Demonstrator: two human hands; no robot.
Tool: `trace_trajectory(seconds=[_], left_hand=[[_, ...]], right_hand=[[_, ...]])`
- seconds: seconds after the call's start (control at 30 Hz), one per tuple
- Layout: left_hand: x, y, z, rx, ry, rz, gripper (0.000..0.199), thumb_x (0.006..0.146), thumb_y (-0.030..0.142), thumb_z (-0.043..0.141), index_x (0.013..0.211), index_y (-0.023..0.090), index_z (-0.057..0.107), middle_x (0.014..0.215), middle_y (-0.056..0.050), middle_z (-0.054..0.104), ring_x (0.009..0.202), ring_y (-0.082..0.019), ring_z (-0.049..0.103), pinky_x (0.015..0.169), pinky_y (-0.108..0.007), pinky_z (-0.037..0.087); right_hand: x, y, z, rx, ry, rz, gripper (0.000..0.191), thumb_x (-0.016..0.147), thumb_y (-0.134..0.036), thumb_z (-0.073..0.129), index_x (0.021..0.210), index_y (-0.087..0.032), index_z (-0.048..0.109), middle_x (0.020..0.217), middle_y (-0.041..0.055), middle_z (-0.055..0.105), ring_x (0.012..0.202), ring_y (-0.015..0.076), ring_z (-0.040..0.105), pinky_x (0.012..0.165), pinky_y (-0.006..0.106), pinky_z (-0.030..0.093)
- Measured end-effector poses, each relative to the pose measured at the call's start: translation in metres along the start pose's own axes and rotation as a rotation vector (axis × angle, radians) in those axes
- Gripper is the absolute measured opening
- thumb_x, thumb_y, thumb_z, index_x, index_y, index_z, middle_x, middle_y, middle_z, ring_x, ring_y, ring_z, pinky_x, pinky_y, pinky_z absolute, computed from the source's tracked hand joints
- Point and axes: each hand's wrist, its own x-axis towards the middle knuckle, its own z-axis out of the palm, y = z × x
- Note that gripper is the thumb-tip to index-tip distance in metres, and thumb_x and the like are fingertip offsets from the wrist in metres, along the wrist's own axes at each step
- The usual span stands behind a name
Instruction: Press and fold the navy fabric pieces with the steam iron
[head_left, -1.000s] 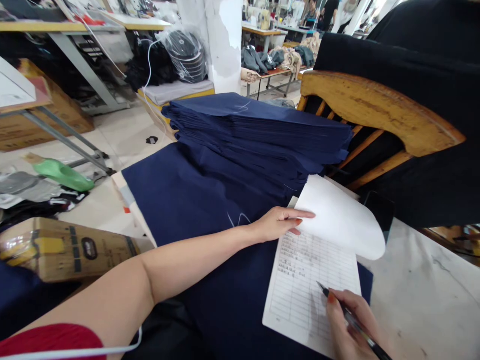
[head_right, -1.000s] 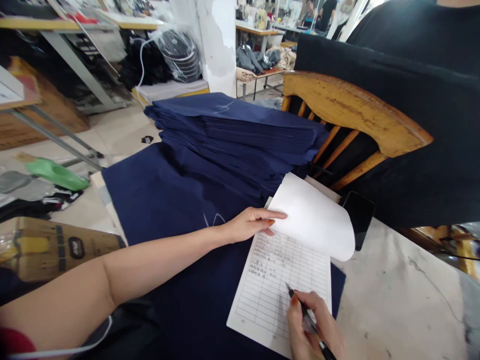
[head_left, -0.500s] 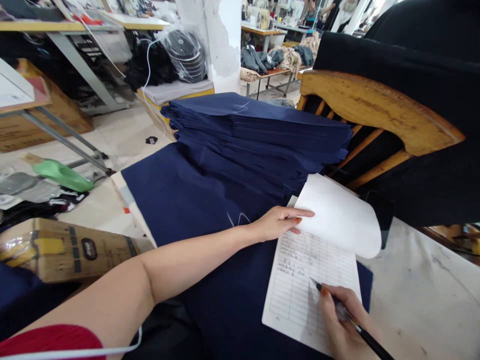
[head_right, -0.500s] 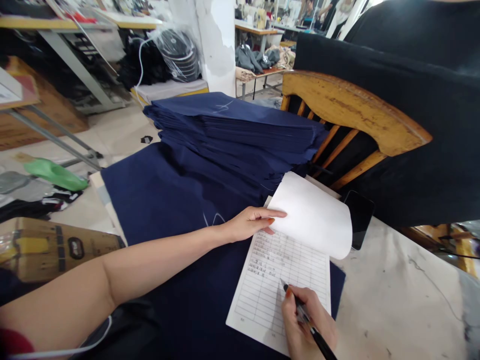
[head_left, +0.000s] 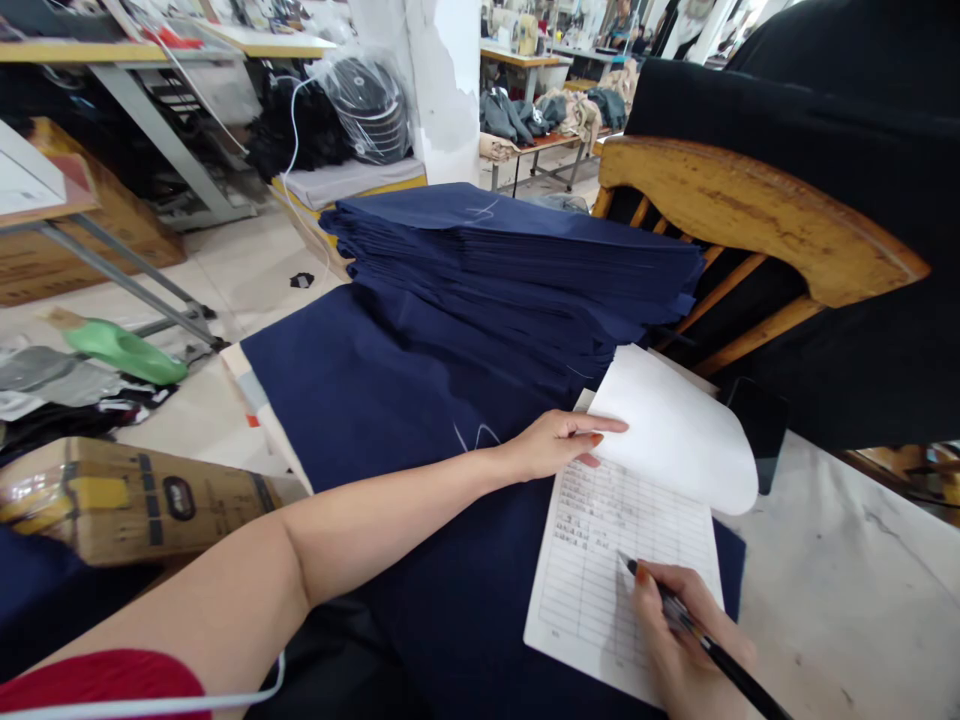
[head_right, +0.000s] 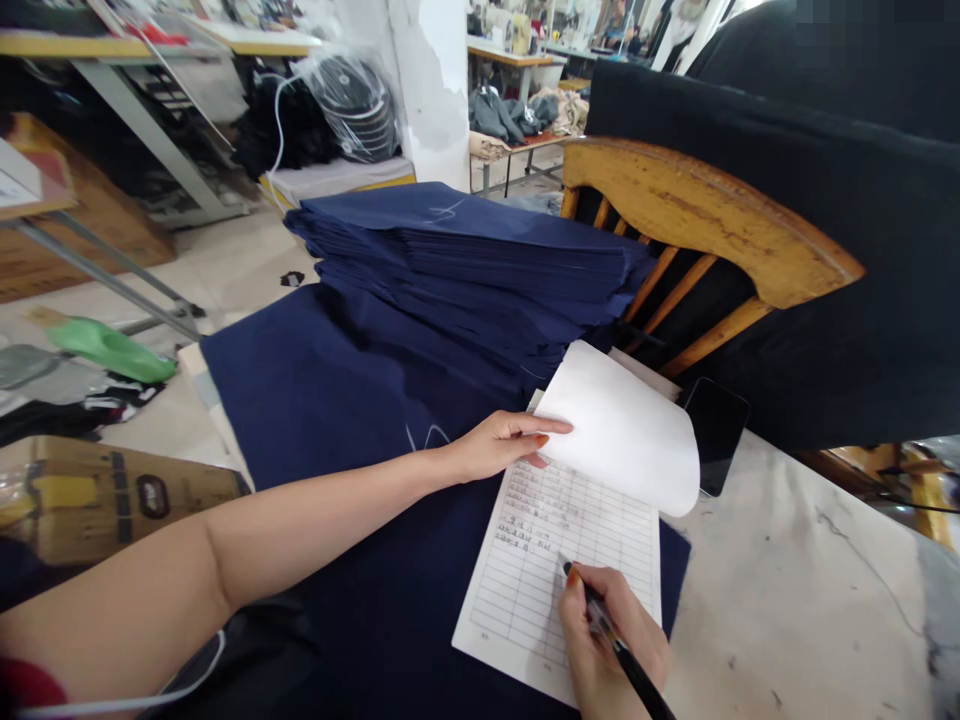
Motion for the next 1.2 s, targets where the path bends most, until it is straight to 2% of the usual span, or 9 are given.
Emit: trace_trajectory(seconds=[0.13, 0.3, 0.63, 0.83, 1.0, 1.2], left_hand=[[0.0004, -0.0016, -0.0008, 0.007, -0.007, 0.001, 0.034, 0.086, 0.013, 0.051, 0.117, 0.020, 0.062, 0.087, 0.002, 0.062, 0.063, -0.004, 0.050, 0.085, -0.035, 0.054], [0.0014, -0.0037, -0.0011, 0.007, -0.006, 0.005, 0.033, 0.086, 0.013, 0.052, 0.116, 0.020, 0.063, 0.103, -0.001, 0.063, 0.070, -0.006, 0.055, 0.084, -0.034, 0.054], [0.0002, -0.0002, -0.0001, 0.012, 0.006, -0.019, 0.033, 0.086, 0.012, 0.051, 0.115, 0.021, 0.064, 0.087, 0.001, 0.063, 0.068, -0.006, 0.055, 0.084, -0.035, 0.054], [0.0012, -0.0028, -0.0008, 0.013, -0.001, -0.009, 0.033, 0.086, 0.013, 0.051, 0.116, 0.020, 0.063, 0.103, 0.000, 0.064, 0.069, -0.005, 0.055, 0.085, -0.033, 0.054], [0.0007, -0.0017, -0.0008, 0.011, 0.000, -0.012, 0.033, 0.086, 0.012, 0.051, 0.116, 0.019, 0.063, 0.095, 0.000, 0.064, 0.066, -0.004, 0.052, 0.084, -0.033, 0.055], [0.0004, 0.0002, -0.0006, 0.012, 0.002, -0.019, 0.033, 0.086, 0.012, 0.051, 0.116, 0.018, 0.063, 0.104, -0.001, 0.064, 0.069, -0.005, 0.055, 0.083, -0.033, 0.055]], right_hand=[[-0.0002, -0.0003, 0.0005, -0.004, 0.005, 0.039, 0.023, 0.079, -0.041, 0.057, 0.072, -0.020, 0.063, 0.064, 0.0010, 0.065, 0.057, 0.0141, 0.060, 0.050, 0.022, 0.043], [-0.0005, -0.0002, 0.0008, 0.013, 0.012, 0.040, 0.022, 0.079, -0.040, 0.057, 0.071, -0.020, 0.063, 0.065, 0.0009, 0.065, 0.057, 0.0139, 0.060, 0.051, 0.022, 0.044], [-0.0027, 0.0017, 0.0028, 0.029, 0.029, 0.090, 0.024, 0.079, -0.043, 0.057, 0.073, -0.020, 0.063, 0.067, 0.0014, 0.065, 0.060, 0.0140, 0.059, 0.052, 0.022, 0.043], [-0.0038, -0.0029, 0.0016, 0.020, 0.003, 0.197, 0.026, 0.078, -0.046, 0.056, 0.074, -0.021, 0.063, 0.070, 0.0013, 0.064, 0.063, 0.0150, 0.059, 0.053, 0.023, 0.042], [-0.0029, -0.0005, 0.0006, 0.030, 0.062, 0.151, 0.024, 0.078, -0.043, 0.057, 0.074, -0.020, 0.063, 0.068, 0.0009, 0.065, 0.062, 0.0140, 0.059, 0.053, 0.021, 0.043], [-0.0006, 0.0028, 0.0008, -0.011, 0.039, 0.112, 0.025, 0.077, -0.043, 0.058, 0.071, -0.020, 0.064, 0.064, 0.0007, 0.065, 0.055, 0.0137, 0.059, 0.050, 0.021, 0.043]])
